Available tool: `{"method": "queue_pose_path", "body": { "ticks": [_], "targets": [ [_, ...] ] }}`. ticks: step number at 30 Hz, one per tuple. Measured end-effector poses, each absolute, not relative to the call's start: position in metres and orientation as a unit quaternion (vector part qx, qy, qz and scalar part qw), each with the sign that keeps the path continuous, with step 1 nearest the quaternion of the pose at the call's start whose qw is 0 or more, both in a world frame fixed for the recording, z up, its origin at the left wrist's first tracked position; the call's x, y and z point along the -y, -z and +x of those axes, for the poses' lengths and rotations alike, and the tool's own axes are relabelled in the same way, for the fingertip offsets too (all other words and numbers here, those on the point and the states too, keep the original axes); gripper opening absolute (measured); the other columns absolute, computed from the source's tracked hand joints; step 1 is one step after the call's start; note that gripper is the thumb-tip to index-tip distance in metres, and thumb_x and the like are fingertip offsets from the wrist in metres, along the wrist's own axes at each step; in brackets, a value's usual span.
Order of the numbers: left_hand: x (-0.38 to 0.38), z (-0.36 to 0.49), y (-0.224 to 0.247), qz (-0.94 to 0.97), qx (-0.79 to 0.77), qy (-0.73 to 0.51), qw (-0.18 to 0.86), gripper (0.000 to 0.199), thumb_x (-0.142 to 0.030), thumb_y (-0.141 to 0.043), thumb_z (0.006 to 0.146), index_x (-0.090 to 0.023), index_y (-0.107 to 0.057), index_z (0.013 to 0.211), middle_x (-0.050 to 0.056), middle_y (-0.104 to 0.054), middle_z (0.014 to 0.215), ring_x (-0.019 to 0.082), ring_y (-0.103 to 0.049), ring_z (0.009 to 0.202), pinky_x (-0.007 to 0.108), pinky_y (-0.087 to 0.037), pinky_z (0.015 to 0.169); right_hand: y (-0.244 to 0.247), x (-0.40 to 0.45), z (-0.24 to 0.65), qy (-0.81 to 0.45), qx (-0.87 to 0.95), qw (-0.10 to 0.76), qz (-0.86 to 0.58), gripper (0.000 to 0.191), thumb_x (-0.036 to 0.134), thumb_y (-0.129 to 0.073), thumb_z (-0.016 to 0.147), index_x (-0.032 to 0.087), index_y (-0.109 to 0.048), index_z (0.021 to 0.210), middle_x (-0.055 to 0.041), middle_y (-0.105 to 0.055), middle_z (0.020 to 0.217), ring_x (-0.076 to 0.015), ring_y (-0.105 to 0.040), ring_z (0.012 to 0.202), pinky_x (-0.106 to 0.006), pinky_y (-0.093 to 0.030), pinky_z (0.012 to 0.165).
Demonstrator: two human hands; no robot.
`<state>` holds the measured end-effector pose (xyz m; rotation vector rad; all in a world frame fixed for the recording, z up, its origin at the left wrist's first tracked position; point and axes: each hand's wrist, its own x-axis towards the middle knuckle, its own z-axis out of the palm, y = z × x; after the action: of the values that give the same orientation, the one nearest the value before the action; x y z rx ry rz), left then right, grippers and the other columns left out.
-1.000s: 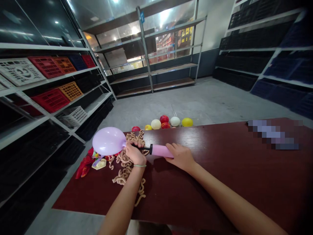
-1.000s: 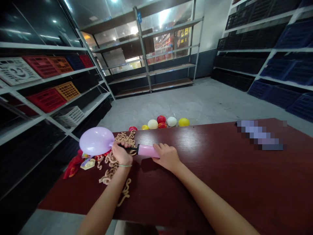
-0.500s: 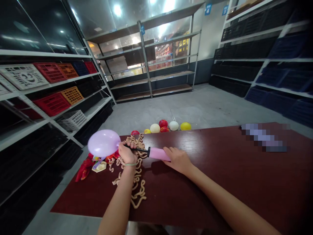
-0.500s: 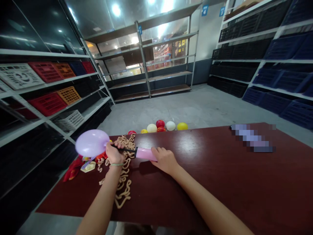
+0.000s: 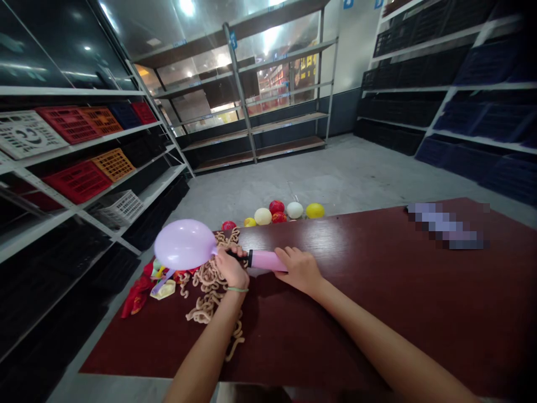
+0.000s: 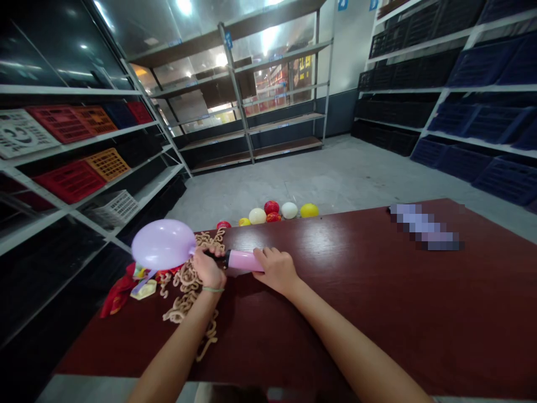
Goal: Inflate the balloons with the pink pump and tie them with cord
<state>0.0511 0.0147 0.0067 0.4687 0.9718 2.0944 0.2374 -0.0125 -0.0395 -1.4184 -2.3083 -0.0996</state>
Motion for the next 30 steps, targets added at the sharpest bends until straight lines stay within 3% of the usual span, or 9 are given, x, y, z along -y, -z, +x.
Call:
{"method": "queue_pose_path", "body": {
  "ticks": [10, 16, 21, 30],
  "targets": [
    [-0.014, 0.041, -0.012, 0.214, -0.352, -0.812, 0.413, 0.018, -0.029, -0.051, 0.083, -0.022, -0.038, 0.074, -0.007, -0.042, 0.056, 0.009, -0.042, 0.042, 0.023, -0.036, 0.047, 0.037, 0.015, 0.236, 0.041, 0.852, 0.206, -0.48, 0.046, 0.047, -0.056, 0.091, 0.02, -0.051, 0.128, -0.0079, -0.066, 0.104, -0.0222, -0.059, 0.09, -0.03, -0.034, 0.069],
    [-0.012, 0.002, -0.033, 0.174, -0.351, -0.839, 0.378, 0.011, -0.019, -0.047, 0.081, -0.022, -0.037, 0.077, -0.007, -0.039, 0.056, 0.008, -0.036, 0.042, 0.022, -0.028, 0.045, 0.042, 0.012, 0.238, 0.047, 0.86, 0.199, -0.467, 0.047, 0.047, -0.056, 0.09, 0.02, -0.051, 0.129, -0.0068, -0.066, 0.102, -0.0216, -0.06, 0.088, -0.031, -0.034, 0.069],
    [-0.012, -0.022, -0.04, 0.14, -0.369, -0.859, 0.326, 0.011, -0.022, -0.047, 0.083, -0.022, -0.036, 0.081, -0.008, -0.035, 0.056, 0.007, -0.031, 0.043, 0.021, -0.023, 0.046, 0.042, 0.012, 0.238, 0.056, 0.864, 0.201, -0.458, 0.045, 0.047, -0.055, 0.091, 0.02, -0.053, 0.128, -0.006, -0.066, 0.101, -0.0205, -0.059, 0.087, -0.03, -0.033, 0.067],
    [-0.006, 0.053, -0.025, 0.17, -0.368, -0.813, 0.419, 0.015, -0.028, -0.048, 0.086, -0.023, -0.036, 0.078, -0.007, -0.038, 0.053, 0.009, -0.035, 0.04, 0.024, -0.027, 0.044, 0.045, 0.015, 0.24, 0.088, 0.845, 0.222, -0.478, 0.045, 0.045, -0.058, 0.087, 0.019, -0.056, 0.124, -0.0065, -0.067, 0.097, -0.0204, -0.06, 0.083, -0.03, -0.029, 0.064]
  ]
}}
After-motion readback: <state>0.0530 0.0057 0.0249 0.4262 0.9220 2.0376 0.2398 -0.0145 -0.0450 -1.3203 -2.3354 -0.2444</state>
